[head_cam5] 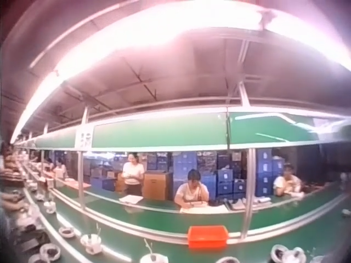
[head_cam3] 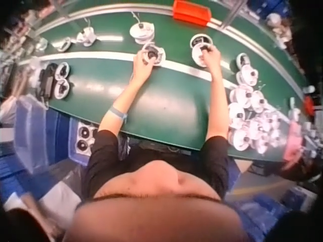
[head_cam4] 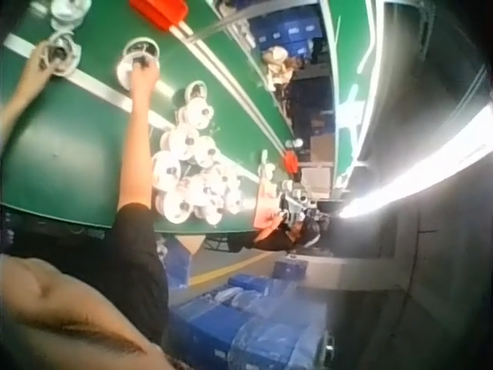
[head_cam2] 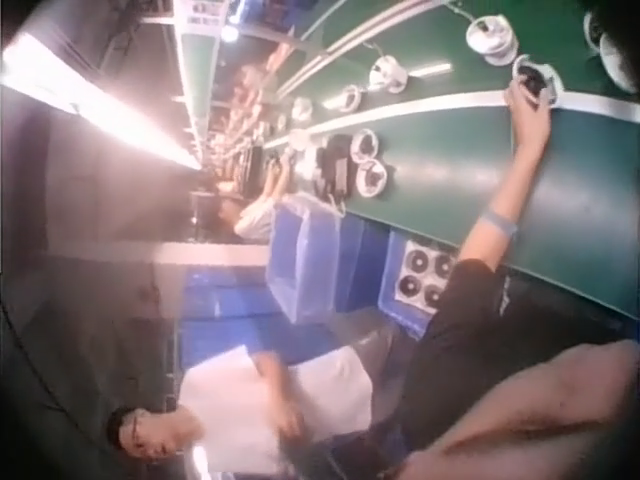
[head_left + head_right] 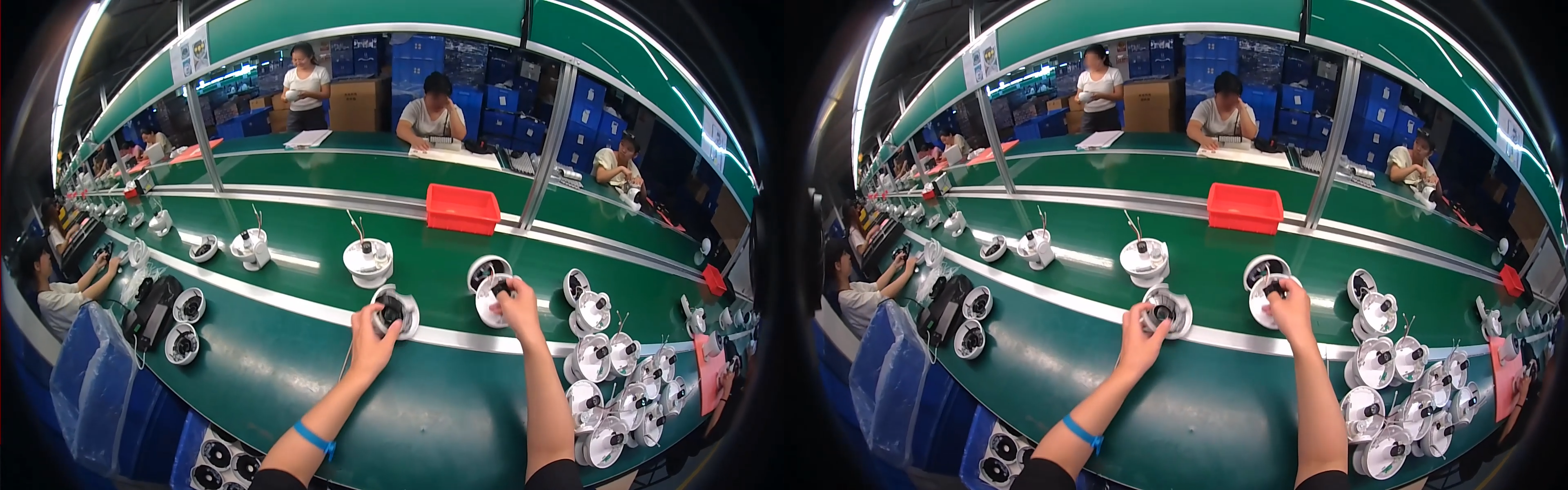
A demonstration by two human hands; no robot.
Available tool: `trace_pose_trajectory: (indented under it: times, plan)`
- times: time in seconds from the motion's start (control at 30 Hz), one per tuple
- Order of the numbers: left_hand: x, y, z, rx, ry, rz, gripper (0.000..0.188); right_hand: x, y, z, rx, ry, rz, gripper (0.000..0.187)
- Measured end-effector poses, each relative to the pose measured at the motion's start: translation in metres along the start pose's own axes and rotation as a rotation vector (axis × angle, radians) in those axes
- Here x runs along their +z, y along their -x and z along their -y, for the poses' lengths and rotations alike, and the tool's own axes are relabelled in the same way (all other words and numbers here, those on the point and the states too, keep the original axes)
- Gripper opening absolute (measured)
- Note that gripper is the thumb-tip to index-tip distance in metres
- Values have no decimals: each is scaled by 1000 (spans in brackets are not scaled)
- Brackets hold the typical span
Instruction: Assembling lighting fixtures by inserting components into housings on a production line.
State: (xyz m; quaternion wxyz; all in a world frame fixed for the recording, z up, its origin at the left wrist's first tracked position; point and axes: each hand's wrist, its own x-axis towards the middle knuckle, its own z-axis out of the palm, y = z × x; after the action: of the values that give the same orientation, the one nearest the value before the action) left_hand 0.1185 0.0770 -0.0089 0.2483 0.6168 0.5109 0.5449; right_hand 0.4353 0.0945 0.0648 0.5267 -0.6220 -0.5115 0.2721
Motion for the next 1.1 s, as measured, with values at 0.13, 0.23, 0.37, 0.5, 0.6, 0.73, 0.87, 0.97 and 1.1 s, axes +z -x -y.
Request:
trace_pose_trajectory:
  times: [0.13, 0.23, 0.37, 0.5, 0.6, 0.73, 0.87, 0.97, 1.1]
  plan:
    - [-39, 39, -9, -240, 376, 28, 61, 1, 28, 30, 59, 116, -2, 22]
    - [-43, 45, -22, -413, 686, 17, 56, 6, 19, 25, 9, 106, -30, 19]
    - [-35, 47, -15, -711, 997, 118, 34, 15, -12, -7, -86, 101, -100, 23]
    - [-34, 52, -21, -795, 1113, 146, 33, 28, -27, 3, 8, 162, -87, 28]
    - [-33, 52, -23, -778, 1213, 130, 35, 63, -19, 12, -390, 430, -322, 37]
    - [-38, 48, -17, -827, 1446, 335, 40, 145, -29, 21, -205, -98, 220, 45]
    - [-36, 46, -20, -714, 1419, 418, 44, 194, -37, 42, 33, -675, 438, 58]
    - [-40, 48, -19, -667, 1435, 445, 50, 203, -37, 49, 162, -840, 452, 57]
    - [-41, 46, -31, -662, 1497, 330, 59, 177, -34, 40, 37, -584, 404, 57]
